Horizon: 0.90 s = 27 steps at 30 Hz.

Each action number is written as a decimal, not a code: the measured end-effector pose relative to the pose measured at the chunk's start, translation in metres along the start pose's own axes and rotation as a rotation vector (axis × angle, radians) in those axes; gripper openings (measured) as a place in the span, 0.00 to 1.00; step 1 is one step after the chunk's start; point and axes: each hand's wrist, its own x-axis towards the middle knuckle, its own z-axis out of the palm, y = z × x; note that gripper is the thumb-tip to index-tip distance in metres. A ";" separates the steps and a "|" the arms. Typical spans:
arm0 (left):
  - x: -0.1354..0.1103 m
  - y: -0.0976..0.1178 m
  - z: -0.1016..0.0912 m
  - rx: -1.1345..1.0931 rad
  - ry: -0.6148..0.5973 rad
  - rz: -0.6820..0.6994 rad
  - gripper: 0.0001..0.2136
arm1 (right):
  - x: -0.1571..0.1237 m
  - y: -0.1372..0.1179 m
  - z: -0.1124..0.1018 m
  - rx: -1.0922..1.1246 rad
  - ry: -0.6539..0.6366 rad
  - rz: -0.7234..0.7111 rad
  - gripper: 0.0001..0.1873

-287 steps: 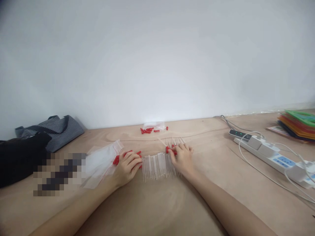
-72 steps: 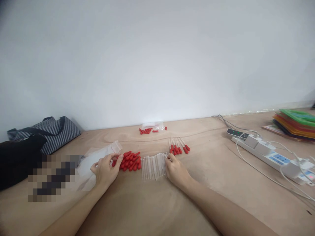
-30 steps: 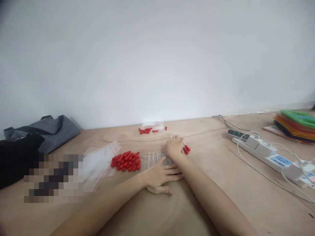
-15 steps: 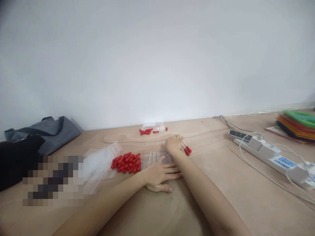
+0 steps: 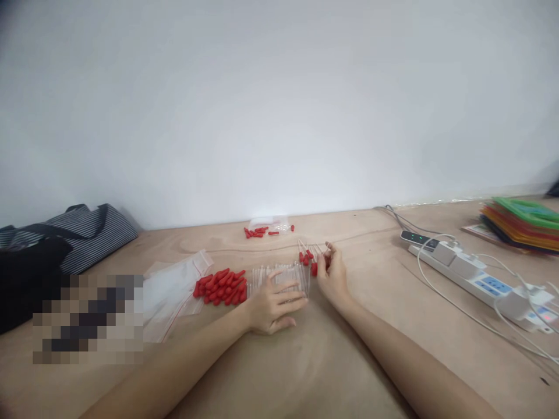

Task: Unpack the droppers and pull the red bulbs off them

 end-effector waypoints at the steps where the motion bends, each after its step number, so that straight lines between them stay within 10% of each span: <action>1: -0.008 0.004 -0.003 0.004 0.042 -0.029 0.17 | -0.005 0.002 -0.002 0.094 0.003 0.024 0.19; 6: -0.053 0.028 -0.034 -0.027 0.219 -0.196 0.14 | -0.023 -0.010 -0.010 0.348 -0.073 0.125 0.17; 11: -0.079 0.040 -0.062 -0.042 -0.152 -0.181 0.22 | -0.038 -0.026 -0.006 0.379 -0.273 0.079 0.15; 22: -0.056 -0.011 -0.036 0.226 -0.192 -0.314 0.22 | -0.055 -0.035 -0.007 0.370 -0.481 0.025 0.12; 27: -0.052 -0.014 -0.029 0.351 0.051 -0.428 0.18 | -0.048 -0.037 -0.018 0.262 -0.646 -0.006 0.14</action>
